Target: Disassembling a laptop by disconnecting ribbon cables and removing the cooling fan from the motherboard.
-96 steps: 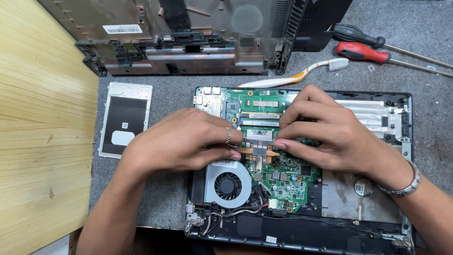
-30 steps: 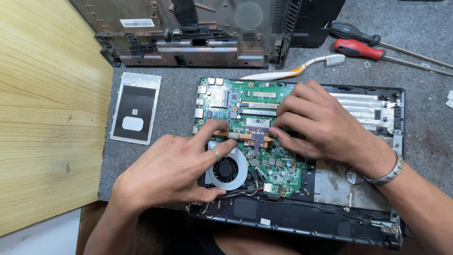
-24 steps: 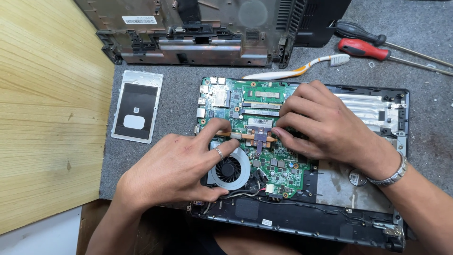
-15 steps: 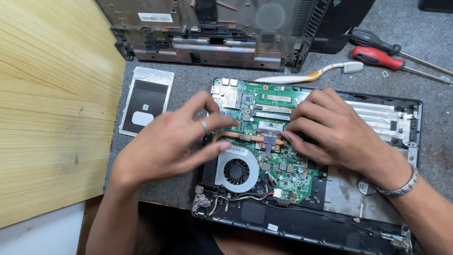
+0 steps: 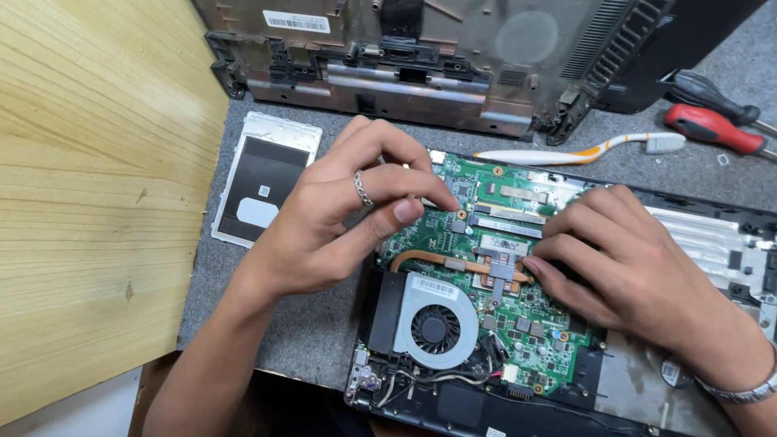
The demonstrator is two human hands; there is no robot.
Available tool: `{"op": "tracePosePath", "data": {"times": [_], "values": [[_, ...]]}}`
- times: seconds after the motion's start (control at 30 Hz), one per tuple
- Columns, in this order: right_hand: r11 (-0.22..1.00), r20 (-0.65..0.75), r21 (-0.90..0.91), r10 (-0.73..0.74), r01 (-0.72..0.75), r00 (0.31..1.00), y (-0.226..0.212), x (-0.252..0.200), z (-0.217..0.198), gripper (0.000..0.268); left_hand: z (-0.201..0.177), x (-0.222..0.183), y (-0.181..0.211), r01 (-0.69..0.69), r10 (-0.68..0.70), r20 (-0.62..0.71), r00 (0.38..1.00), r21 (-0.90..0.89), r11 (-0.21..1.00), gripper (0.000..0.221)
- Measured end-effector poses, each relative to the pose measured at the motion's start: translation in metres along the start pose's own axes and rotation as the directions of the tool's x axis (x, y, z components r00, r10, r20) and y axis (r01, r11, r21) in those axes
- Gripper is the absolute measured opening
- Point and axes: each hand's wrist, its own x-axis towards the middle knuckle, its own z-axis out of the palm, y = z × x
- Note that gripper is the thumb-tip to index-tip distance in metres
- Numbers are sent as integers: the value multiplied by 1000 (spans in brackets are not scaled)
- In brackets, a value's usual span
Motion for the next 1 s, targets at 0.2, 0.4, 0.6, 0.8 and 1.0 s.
{"op": "tracePosePath", "data": {"times": [0.2, 0.4, 0.6, 0.8, 1.0], "values": [[999, 30, 5, 34, -34, 999, 3, -3, 4, 16, -2, -4, 0, 23, -23, -5, 1000, -71, 997, 23], [996, 27, 7, 83, -84, 996, 3, -4, 6, 16, -8, -3, 1, 74, -76, -16, 997, -116, 990, 19], [995, 87, -18, 99, -98, 991, 7, -9, 6, 14, -11, -6, -5, 68, -46, 137, 990, -157, 985, 19], [990, 31, 1, 143, -143, 989, 4, -10, 12, 15, -14, -7, -5, 80, -56, 144, 988, -170, 982, 22], [991, 66, -11, 134, -133, 989, 11, -16, 13, 14, -19, -12, -8, 51, -16, 171, 985, -203, 978, 18]]}}
